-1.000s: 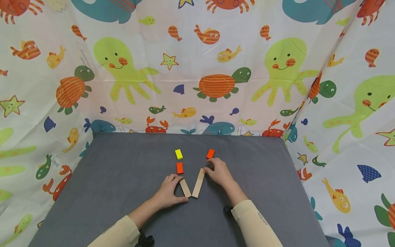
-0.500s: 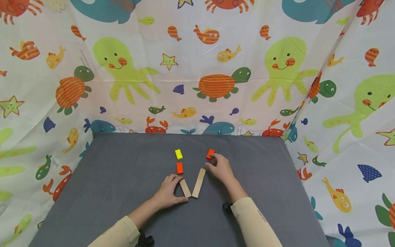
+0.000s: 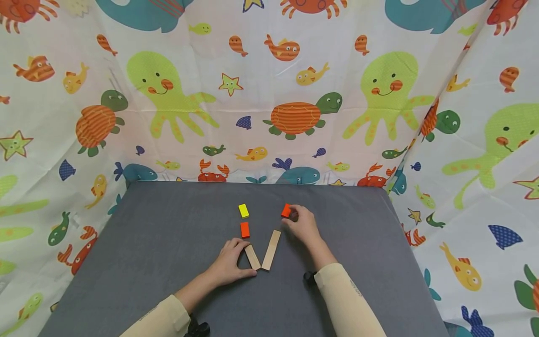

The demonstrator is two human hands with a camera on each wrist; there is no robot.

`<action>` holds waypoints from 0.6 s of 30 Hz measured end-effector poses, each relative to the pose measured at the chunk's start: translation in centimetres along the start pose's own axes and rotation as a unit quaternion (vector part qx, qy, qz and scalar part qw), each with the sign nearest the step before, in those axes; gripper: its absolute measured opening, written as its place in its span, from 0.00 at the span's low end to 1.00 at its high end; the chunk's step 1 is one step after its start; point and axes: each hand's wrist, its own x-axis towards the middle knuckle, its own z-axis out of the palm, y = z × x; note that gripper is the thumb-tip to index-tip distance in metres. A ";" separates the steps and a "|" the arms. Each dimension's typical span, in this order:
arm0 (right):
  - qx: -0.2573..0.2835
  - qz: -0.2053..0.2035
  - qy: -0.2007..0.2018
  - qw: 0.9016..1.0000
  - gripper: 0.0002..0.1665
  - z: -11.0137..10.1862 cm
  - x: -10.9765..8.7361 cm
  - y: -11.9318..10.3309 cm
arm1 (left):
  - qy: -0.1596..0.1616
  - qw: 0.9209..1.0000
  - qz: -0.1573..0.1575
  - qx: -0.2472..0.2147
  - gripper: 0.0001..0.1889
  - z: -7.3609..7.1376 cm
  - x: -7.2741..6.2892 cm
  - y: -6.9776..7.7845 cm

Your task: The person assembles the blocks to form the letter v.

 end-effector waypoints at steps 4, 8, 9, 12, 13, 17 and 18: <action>-0.005 0.017 -0.007 1.000 0.36 -0.1 0.5 0.1 | -0.002 1.000 -0.003 0.001 0.46 0.0 0.0 0.0; -0.005 0.034 -0.013 0.999 0.38 -0.2 1.1 0.0 | 0.000 1.000 -0.003 0.002 0.46 0.0 0.0 0.0; -0.004 0.037 -0.015 0.999 0.39 -0.3 1.3 0.0 | 0.001 1.000 -0.001 0.002 0.46 0.0 0.0 0.0; -0.004 0.043 -0.022 0.999 0.39 -0.3 1.6 -0.2 | 0.002 1.000 0.001 -0.001 0.46 -0.1 0.0 0.0; -0.003 0.045 -0.023 0.999 0.39 -0.3 1.8 -0.2 | 0.002 1.000 0.001 -0.002 0.46 -0.1 0.0 0.0; -0.005 0.048 -0.026 0.999 0.40 -0.2 2.2 0.1 | 0.000 1.000 -0.003 -0.003 0.45 0.0 0.0 0.0; -0.006 0.048 -0.027 0.998 0.40 -0.1 2.3 0.2 | 0.001 1.000 -0.002 -0.002 0.45 0.0 0.0 0.0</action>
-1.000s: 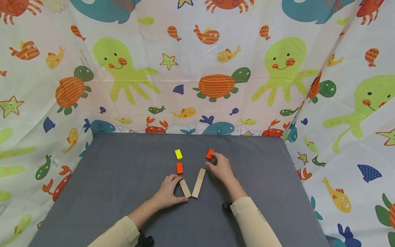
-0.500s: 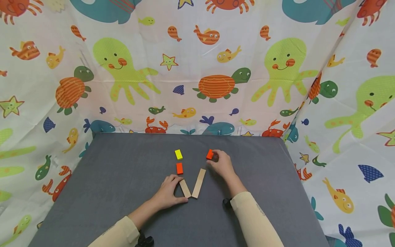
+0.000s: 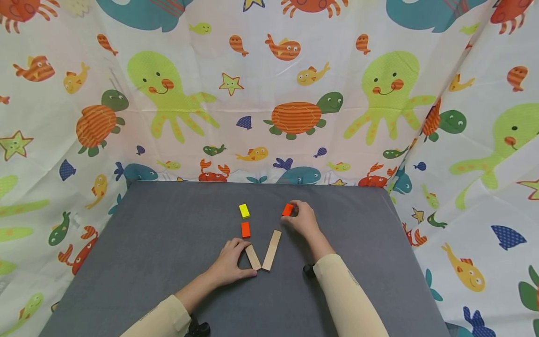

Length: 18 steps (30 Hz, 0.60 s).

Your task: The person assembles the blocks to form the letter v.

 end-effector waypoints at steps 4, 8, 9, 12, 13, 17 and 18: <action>-0.002 0.009 -0.008 1.000 0.41 0.1 0.2 0.1 | 0.001 1.000 0.000 0.002 0.45 0.0 0.0 0.0; 0.001 0.015 -0.016 1.000 0.42 0.3 0.4 0.2 | -0.001 1.000 0.000 0.000 0.45 -0.1 -0.1 0.1; 0.002 0.016 -0.017 1.000 0.42 0.3 0.4 0.2 | -0.001 1.000 0.000 0.000 0.45 -0.1 -0.1 0.1; 0.002 0.016 -0.020 1.000 0.42 0.4 0.6 0.3 | -0.001 1.000 0.000 0.000 0.45 -0.1 -0.1 0.0; 0.003 0.015 -0.020 1.000 0.41 0.5 0.6 0.3 | -0.002 1.000 -0.001 0.002 0.45 -0.1 -0.1 0.0; 0.002 0.016 -0.015 1.000 0.40 0.6 0.8 0.4 | -0.002 1.000 -0.001 0.002 0.45 -0.2 -0.1 0.0; 0.000 0.016 -0.012 1.000 0.40 0.7 0.9 0.4 | -0.003 1.000 -0.001 0.001 0.45 -0.2 -0.1 0.0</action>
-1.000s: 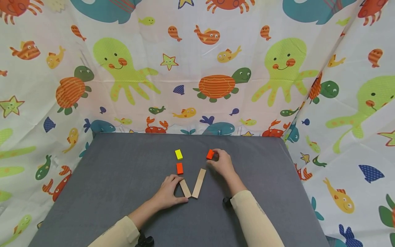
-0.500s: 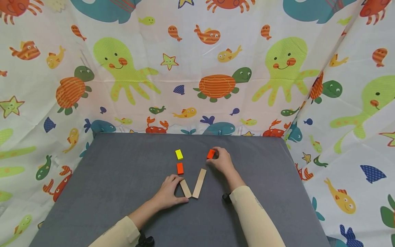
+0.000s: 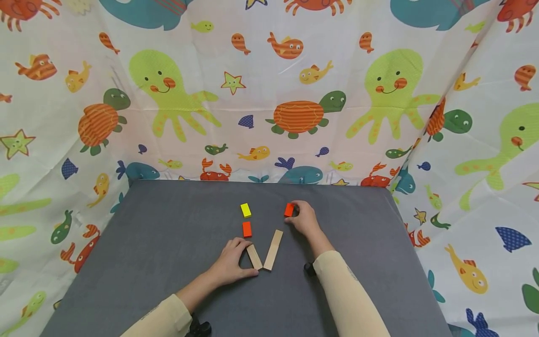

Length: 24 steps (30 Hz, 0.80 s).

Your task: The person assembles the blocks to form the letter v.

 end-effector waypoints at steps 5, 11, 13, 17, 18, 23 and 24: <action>-0.018 -0.001 0.005 1.000 0.37 0.1 0.3 0.3 | 0.000 1.000 0.000 -0.003 0.45 -0.1 0.0 0.0; -0.022 0.009 0.002 1.000 0.35 0.3 0.5 0.6 | -0.006 1.000 -0.003 0.004 0.46 0.0 0.1 -0.1; -0.022 0.010 0.003 1.000 0.35 0.3 0.5 0.6 | -0.010 1.000 -0.008 0.002 0.46 0.0 0.1 -0.1; -0.028 0.005 0.002 1.000 0.34 0.3 0.5 0.6 | -0.012 1.000 -0.011 -0.002 0.46 0.0 0.2 0.0; -0.026 0.006 0.001 1.000 0.34 0.3 0.5 0.6 | -0.012 1.000 -0.011 -0.002 0.46 0.0 0.2 0.0; -0.019 0.007 0.003 1.000 0.34 0.1 0.4 0.7 | -0.006 1.000 -0.004 0.000 0.46 0.1 0.1 -0.1; -0.016 0.009 0.004 1.000 0.34 0.1 0.3 0.7 | -0.005 1.000 -0.003 0.000 0.46 0.1 0.1 -0.1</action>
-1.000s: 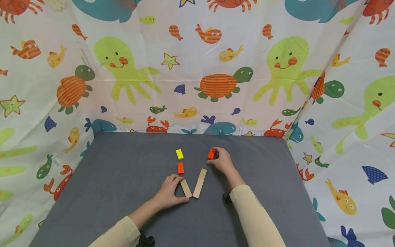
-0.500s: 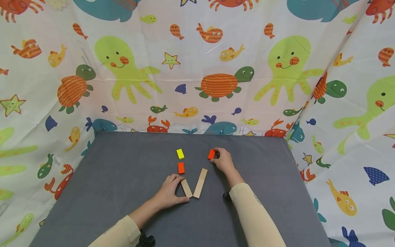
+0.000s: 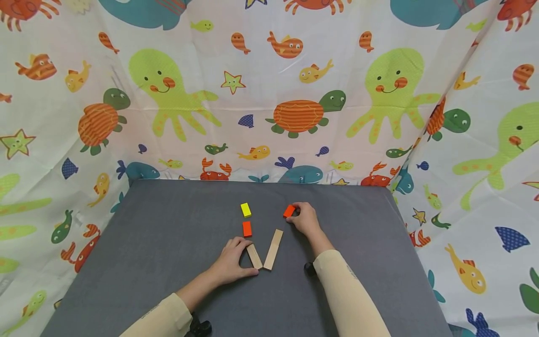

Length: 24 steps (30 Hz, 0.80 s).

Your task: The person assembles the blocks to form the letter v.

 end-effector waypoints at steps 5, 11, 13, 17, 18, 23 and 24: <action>0.021 0.002 0.012 1.000 0.34 -0.3 -0.3 -0.1 | -0.004 1.000 -0.002 0.002 0.46 0.1 0.0 -0.1; 0.038 0.002 0.009 0.999 0.34 -0.7 -0.6 -0.9 | -0.003 1.000 -0.007 -0.003 0.46 0.0 0.1 -0.1; 0.040 0.004 0.005 0.999 0.34 -0.8 -0.7 -1.1 | -0.003 1.000 -0.007 -0.003 0.46 0.0 0.1 -0.1; 0.042 0.003 0.003 0.999 0.34 -0.9 -0.8 -1.3 | -0.003 1.000 -0.007 -0.002 0.46 0.1 0.1 -0.1; 0.041 0.002 0.003 0.999 0.34 -0.9 -0.8 -1.3 | -0.003 1.000 -0.007 -0.001 0.46 0.1 0.1 0.0; 0.043 -0.002 0.002 0.999 0.35 -0.8 -1.1 -1.4 | -0.002 1.000 -0.005 -0.001 0.46 0.0 0.0 0.1; 0.044 0.000 0.003 0.999 0.35 -0.8 -1.1 -1.4 | -0.001 1.000 -0.004 -0.002 0.45 -0.1 0.0 0.1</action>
